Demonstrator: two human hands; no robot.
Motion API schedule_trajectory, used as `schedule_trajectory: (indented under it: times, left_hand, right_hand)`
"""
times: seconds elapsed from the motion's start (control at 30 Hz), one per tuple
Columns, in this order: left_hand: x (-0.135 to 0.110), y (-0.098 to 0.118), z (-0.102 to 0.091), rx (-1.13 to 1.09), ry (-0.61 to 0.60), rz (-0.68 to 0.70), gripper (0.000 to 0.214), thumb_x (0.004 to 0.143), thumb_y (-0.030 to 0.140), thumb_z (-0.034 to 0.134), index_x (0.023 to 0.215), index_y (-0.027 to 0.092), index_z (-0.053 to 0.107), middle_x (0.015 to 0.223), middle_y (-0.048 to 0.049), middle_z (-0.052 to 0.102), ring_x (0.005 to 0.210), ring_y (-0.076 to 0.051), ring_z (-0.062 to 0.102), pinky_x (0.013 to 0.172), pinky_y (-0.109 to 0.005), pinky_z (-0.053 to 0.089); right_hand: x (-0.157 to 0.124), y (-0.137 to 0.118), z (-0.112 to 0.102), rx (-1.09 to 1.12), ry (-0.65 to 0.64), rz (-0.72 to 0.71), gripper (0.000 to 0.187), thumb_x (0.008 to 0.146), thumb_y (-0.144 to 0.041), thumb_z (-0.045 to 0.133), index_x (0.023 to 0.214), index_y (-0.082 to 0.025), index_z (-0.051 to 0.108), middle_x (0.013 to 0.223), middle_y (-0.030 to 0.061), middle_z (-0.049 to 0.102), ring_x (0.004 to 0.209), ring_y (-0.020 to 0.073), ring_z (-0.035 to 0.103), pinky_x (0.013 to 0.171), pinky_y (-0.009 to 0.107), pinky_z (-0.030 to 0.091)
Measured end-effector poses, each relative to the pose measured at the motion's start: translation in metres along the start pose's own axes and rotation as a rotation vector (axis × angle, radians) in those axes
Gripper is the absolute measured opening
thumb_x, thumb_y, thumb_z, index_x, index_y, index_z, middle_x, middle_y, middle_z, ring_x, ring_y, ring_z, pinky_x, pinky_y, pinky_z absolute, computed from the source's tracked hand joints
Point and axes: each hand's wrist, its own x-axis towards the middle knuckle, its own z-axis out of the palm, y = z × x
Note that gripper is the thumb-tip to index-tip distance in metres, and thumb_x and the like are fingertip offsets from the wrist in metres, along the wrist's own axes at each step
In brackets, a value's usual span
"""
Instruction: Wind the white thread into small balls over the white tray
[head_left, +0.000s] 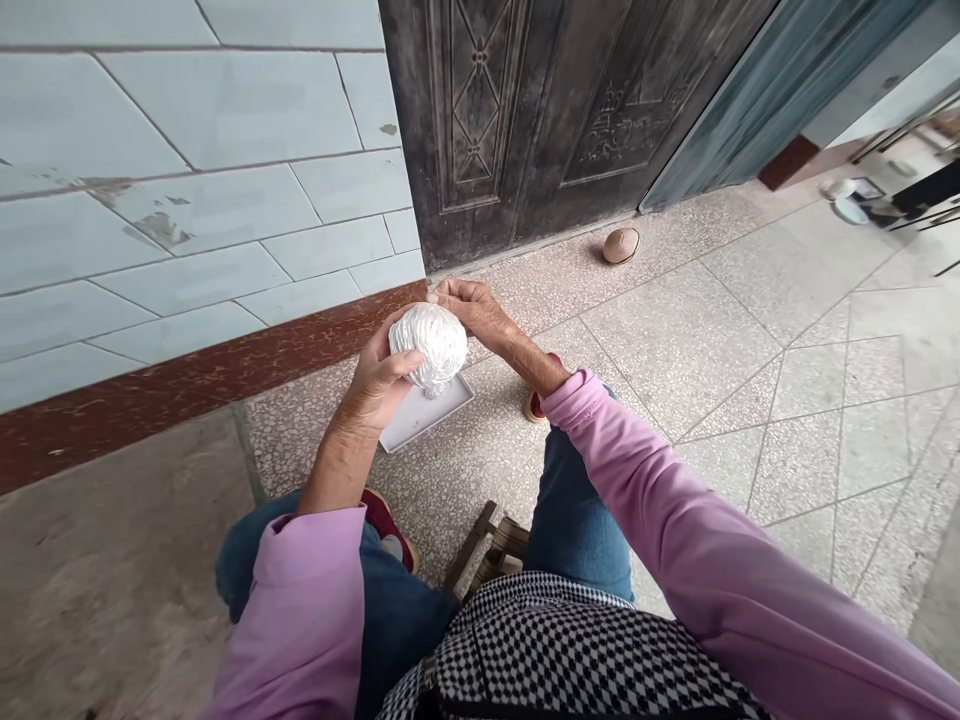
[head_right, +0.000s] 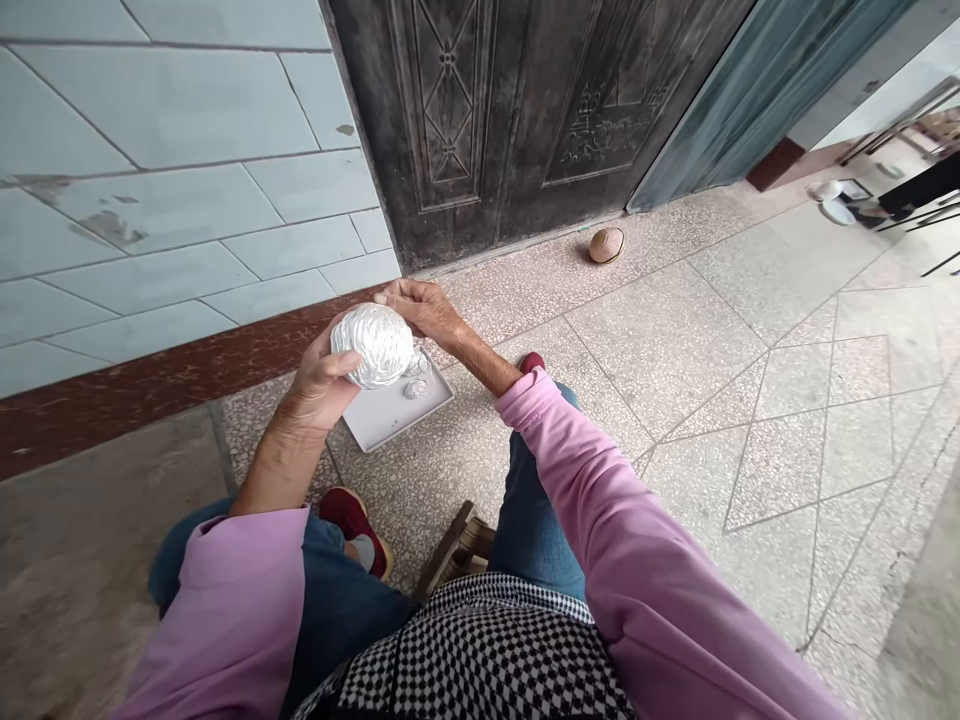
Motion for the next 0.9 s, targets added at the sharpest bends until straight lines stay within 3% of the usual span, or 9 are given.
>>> schedule_trajectory:
  times: [0.1,0.3,0.37,0.43,0.5,0.57,0.67,0.77,0.9]
  left_hand:
    - [0.005,-0.003,-0.001,-0.036,0.038,0.072,0.087,0.068,0.059,0.112,0.143,0.025,0.086,0.139,-0.0212,0.086,0.148,-0.055,0.081,0.116,-0.066,0.076]
    - [0.015,-0.022,-0.006,-0.022,0.163,0.187,0.09,0.075,0.077,0.109,0.146,0.028,0.083,0.143,-0.0199,0.086,0.152,-0.051,0.08,0.116,-0.059,0.076]
    - [0.014,-0.024,-0.012,0.052,0.202,0.212,0.093,0.078,0.08,0.111,0.149,0.028,0.083,0.147,-0.0196,0.085,0.147,-0.049,0.083,0.105,-0.052,0.079]
    - [0.012,-0.021,-0.019,0.161,0.231,0.234,0.096,0.084,0.083,0.111,0.157,0.029,0.081,0.149,-0.0196,0.085,0.131,-0.046,0.089,0.084,-0.041,0.077]
    - [0.008,-0.014,-0.026,0.253,0.223,0.225,0.098,0.09,0.084,0.108,0.166,0.029,0.08,0.144,-0.0188,0.086,0.11,-0.04,0.094,0.062,-0.029,0.066]
    - [0.006,-0.006,-0.03,0.282,0.185,0.193,0.097,0.092,0.082,0.108,0.169,0.03,0.08,0.141,-0.0179,0.087,0.094,-0.036,0.094,0.051,-0.025,0.055]
    - [0.005,0.001,-0.031,0.22,0.133,0.135,0.098,0.089,0.079,0.111,0.168,0.029,0.081,0.148,-0.0193,0.088,0.094,-0.037,0.094,0.05,-0.027,0.055]
    - [0.007,-0.001,-0.029,0.122,0.116,0.075,0.098,0.093,0.091,0.103,0.161,0.023,0.082,0.142,-0.0217,0.09,0.102,-0.041,0.093,0.054,-0.031,0.055]
    - [0.012,-0.008,-0.029,0.072,0.118,0.032,0.093,0.097,0.097,0.096,0.144,0.018,0.083,0.122,-0.0182,0.091,0.105,-0.038,0.091,0.056,-0.032,0.053]
  right_hand:
    - [-0.005,0.004,0.008,0.044,0.008,0.053,0.054,0.128,-0.065,0.085,0.099,-0.023,0.069,0.063,-0.0119,0.041,0.06,0.0097,0.029,0.063,0.035,0.022]
    - [-0.002,0.023,0.023,0.137,-0.005,0.028,0.045,0.12,-0.064,0.092,0.123,-0.021,0.077,0.06,-0.0158,0.035,0.055,0.0099,0.027,0.056,0.03,0.015]
    - [0.0,0.028,0.024,0.162,0.018,0.021,0.046,0.119,-0.063,0.094,0.123,-0.021,0.075,0.06,-0.0159,0.036,0.054,0.0094,0.028,0.055,0.028,0.014]
    - [0.001,0.031,0.023,0.185,0.022,0.014,0.044,0.12,-0.06,0.094,0.121,-0.021,0.074,0.059,-0.0163,0.035,0.053,0.0084,0.026,0.053,0.026,0.013]
    - [0.001,0.031,0.022,0.194,0.004,0.006,0.04,0.123,-0.056,0.093,0.119,-0.021,0.072,0.059,-0.0166,0.035,0.052,0.0075,0.025,0.053,0.024,0.015]
    - [0.0,0.028,0.021,0.191,-0.012,-0.001,0.035,0.126,-0.05,0.09,0.117,-0.021,0.071,0.059,-0.0165,0.035,0.052,0.007,0.025,0.052,0.023,0.017]
    - [0.0,0.025,0.021,0.172,-0.004,-0.004,0.024,0.13,-0.037,0.083,0.118,-0.02,0.072,0.061,-0.0155,0.039,0.053,0.007,0.029,0.052,0.021,0.02]
    - [0.003,0.028,0.022,0.113,0.035,-0.037,0.018,0.13,-0.029,0.082,0.118,-0.018,0.076,0.064,-0.0137,0.04,0.058,0.0079,0.035,0.055,0.021,0.026]
    - [0.007,0.039,0.023,-0.015,-0.011,-0.113,0.026,0.127,-0.041,0.085,0.118,-0.018,0.08,0.065,-0.0111,0.037,0.064,0.0133,0.046,0.058,0.024,0.036]
